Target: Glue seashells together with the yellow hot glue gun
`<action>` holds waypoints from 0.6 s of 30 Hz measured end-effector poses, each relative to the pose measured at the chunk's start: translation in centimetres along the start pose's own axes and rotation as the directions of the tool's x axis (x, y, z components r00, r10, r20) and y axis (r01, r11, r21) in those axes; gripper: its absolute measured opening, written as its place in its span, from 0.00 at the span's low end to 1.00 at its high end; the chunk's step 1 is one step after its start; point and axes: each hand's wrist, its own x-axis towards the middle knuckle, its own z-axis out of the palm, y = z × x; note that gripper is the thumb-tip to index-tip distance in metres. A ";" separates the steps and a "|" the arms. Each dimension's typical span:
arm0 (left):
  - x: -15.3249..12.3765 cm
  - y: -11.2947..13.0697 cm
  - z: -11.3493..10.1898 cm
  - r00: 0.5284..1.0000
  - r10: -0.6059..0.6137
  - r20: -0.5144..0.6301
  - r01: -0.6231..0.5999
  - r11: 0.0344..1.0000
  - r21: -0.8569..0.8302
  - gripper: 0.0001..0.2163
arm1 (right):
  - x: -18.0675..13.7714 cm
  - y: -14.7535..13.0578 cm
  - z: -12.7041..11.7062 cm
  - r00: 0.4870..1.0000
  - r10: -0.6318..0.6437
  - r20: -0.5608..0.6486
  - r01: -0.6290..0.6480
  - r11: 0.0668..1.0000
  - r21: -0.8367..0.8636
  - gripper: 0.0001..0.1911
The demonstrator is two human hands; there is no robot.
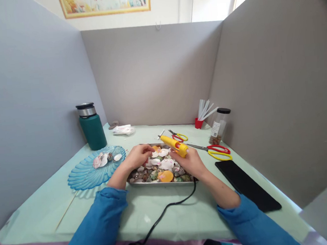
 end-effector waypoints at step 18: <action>-0.5 1.6 2.3 0.983 0.124 0.134 -0.018 0.795 -0.606 0.13 | 0.2 -0.8 0.1 0.985 0.169 0.018 -0.167 0.942 0.290 0.13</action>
